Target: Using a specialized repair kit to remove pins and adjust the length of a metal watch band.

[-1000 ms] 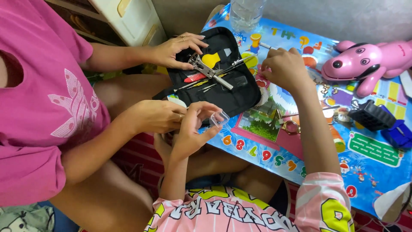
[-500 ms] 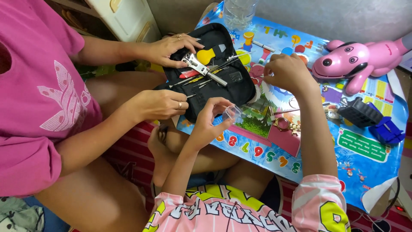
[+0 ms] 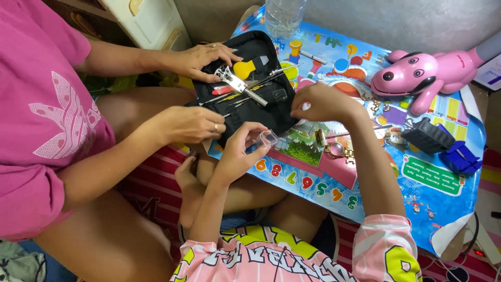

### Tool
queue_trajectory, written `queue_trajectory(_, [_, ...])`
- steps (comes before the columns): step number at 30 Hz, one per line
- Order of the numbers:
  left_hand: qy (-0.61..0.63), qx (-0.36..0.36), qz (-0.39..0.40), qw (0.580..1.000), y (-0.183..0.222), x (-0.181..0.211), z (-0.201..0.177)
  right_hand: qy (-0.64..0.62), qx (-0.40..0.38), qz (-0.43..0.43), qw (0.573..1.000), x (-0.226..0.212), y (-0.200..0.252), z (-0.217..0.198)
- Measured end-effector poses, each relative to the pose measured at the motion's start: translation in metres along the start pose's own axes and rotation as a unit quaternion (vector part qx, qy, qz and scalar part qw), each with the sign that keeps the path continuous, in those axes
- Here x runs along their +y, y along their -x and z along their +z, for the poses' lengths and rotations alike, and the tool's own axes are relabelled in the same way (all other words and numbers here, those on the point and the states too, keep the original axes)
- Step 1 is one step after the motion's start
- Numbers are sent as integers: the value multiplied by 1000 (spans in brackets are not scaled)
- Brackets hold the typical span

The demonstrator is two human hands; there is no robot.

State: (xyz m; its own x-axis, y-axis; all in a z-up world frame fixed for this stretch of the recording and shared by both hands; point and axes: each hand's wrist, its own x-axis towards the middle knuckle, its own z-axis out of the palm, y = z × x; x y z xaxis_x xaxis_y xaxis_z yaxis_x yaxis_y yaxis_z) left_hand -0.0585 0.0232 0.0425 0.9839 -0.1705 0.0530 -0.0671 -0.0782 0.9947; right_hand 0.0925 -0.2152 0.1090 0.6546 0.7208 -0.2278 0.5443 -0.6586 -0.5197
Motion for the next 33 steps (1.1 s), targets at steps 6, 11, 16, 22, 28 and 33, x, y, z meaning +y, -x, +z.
queue_trajectory(6, [31,-21,53,998,-5,18,22,-61,-3,-9,998,-3,3,-2])
queue_trajectory(11, [47,-29,16,998,-23,-5,32,-56,127,37,990,-7,42,-40])
queue_trajectory(16, [13,-3,32,999,-17,3,29,28,131,169,977,3,65,-42])
queue_trajectory(22, [-5,29,58,998,-6,9,41,86,41,97,991,7,105,-10])
queue_trajectory(28, [-3,39,82,996,3,6,40,101,184,-2,978,39,127,15])
queue_trajectory(33, [20,38,107,993,4,10,40,306,281,68,907,61,143,27])
